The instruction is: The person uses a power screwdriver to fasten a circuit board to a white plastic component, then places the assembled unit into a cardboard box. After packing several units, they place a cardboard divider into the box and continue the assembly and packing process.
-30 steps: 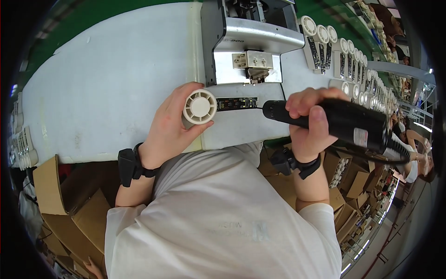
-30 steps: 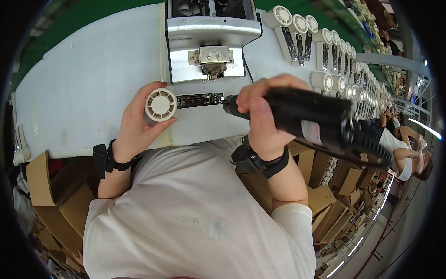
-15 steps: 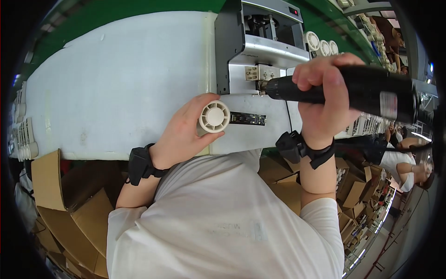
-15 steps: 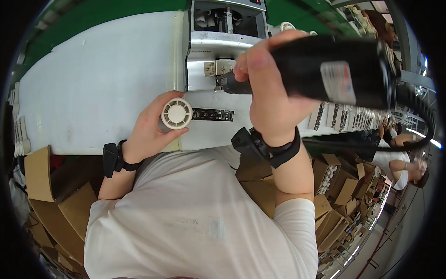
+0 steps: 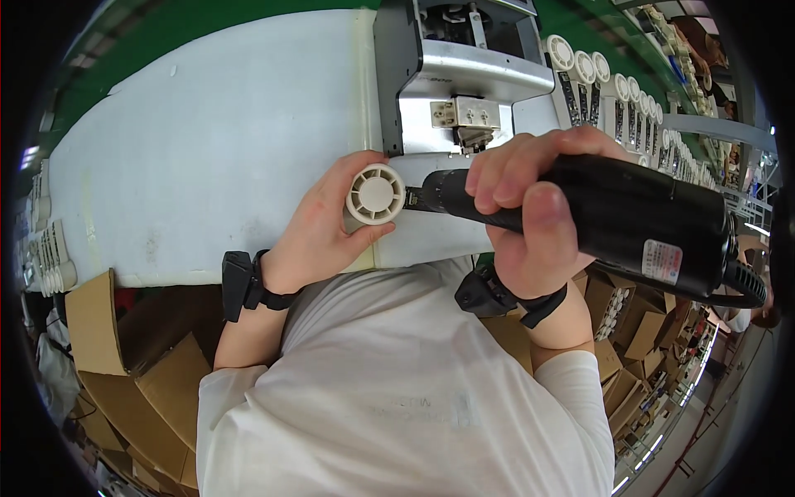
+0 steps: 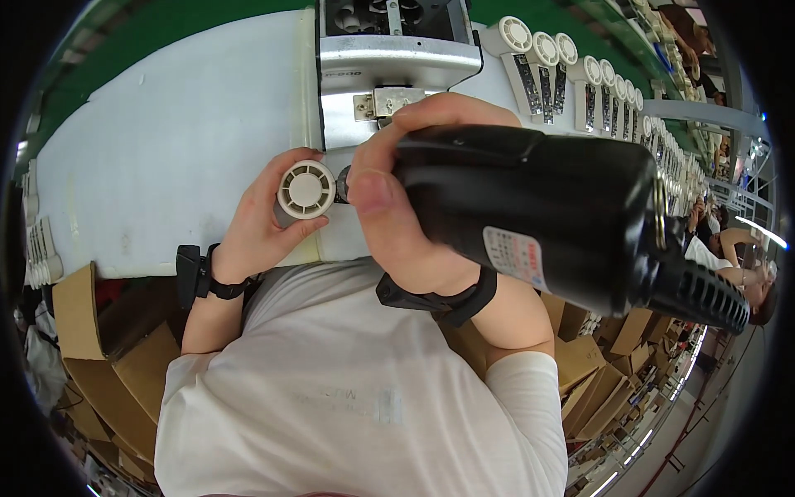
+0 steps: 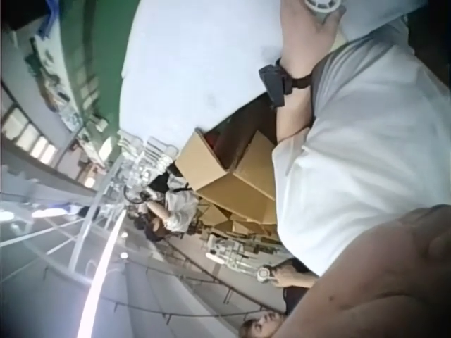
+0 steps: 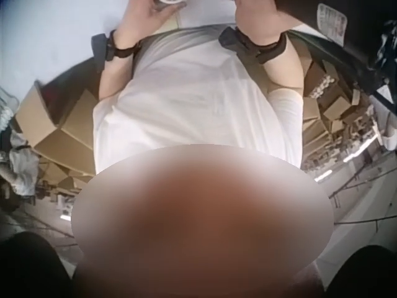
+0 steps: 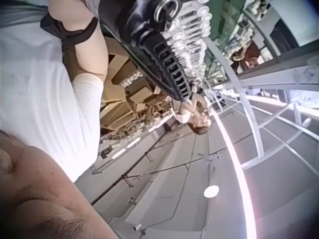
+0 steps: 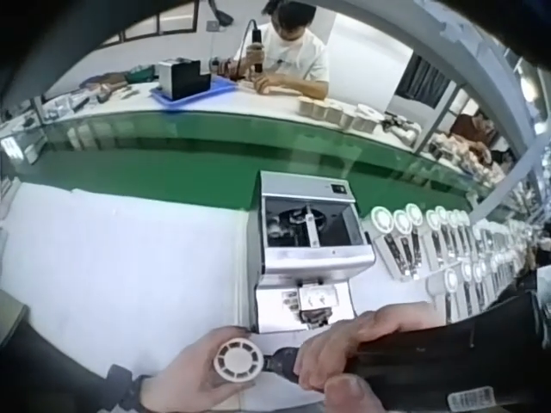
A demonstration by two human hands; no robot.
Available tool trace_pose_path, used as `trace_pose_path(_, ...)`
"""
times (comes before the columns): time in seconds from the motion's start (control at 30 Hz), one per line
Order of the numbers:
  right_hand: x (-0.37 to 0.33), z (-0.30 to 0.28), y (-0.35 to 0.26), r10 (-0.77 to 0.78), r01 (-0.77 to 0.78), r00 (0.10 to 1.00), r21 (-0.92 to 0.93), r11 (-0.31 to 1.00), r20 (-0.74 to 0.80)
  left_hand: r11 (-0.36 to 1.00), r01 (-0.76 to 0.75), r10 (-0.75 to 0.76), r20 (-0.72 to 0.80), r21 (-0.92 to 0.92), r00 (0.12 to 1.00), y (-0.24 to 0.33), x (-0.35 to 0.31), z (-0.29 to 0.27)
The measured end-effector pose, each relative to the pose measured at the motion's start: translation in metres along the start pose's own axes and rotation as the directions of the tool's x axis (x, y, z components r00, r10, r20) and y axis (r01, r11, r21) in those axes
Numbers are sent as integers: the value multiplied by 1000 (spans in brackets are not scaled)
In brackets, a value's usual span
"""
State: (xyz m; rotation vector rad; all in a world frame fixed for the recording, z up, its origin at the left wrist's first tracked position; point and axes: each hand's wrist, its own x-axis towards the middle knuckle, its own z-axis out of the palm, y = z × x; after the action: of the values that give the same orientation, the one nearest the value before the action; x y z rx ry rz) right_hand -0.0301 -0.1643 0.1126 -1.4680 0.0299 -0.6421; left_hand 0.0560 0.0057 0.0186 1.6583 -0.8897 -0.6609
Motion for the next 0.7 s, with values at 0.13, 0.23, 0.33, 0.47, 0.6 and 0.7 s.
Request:
trace_pose_path(0.13, 0, 3, 8, -25, 30, 998, 74, 997, -60, 998, -61, 62, -13, 17, 998, -2, 0, 1)
trace_pose_path(0.23, -1, 4, 10, -10, 18, 996, 99, 995, -85, 996, -90, 90, -21, 24, 996, -2, -1, 1)
trace_pose_path(0.33, -1, 0, 10, 4, -2, 1000, -124, 992, 19, 996, -87, 88, -22, 20, 996, -2, -1, 1)
trace_pose_path(0.47, 0, 1, 13, -17, 20, 1000, -125, 992, 20, 994, -96, 97, -24, 42, 995, -1, -1, 1)
trace_pose_path(0.6, 0, 5, 15, -14, 16, 999, -58, 998, 40, 993, -99, 101, -23, 57, 995, -2, -1, 1)
trace_pose_path(0.7, 3, 7, 18, 11, -11, 1000, -28, 1000, -5, 995, -90, 91, -35, 39, 995, -3, -1, 2)
